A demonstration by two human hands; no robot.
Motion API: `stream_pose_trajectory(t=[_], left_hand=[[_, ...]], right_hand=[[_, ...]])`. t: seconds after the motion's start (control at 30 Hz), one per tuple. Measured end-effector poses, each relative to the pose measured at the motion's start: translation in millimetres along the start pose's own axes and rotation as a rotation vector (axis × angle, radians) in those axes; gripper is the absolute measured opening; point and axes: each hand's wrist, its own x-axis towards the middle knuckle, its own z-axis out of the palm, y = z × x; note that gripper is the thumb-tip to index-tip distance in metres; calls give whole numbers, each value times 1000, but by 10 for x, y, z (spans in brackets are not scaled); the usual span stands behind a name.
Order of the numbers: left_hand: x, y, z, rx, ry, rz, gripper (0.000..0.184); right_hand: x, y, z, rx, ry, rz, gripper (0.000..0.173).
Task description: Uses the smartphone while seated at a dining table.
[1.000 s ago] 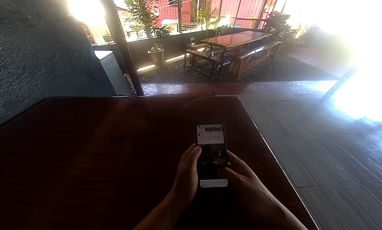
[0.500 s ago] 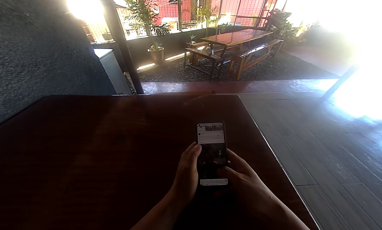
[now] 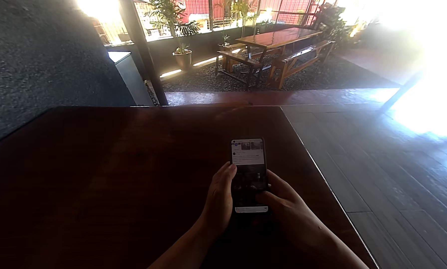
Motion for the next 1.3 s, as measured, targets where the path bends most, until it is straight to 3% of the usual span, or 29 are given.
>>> stream_pose_trajectory(t=[0.97,1.3], left_hand=[[-14,-11,-3,-2,26,-43,55],[-2,9,0,22,-7,-2,49]], right_hand=[[-6,-14,15,11,14,14,42],[-6,-28,29,51,53,46,35]])
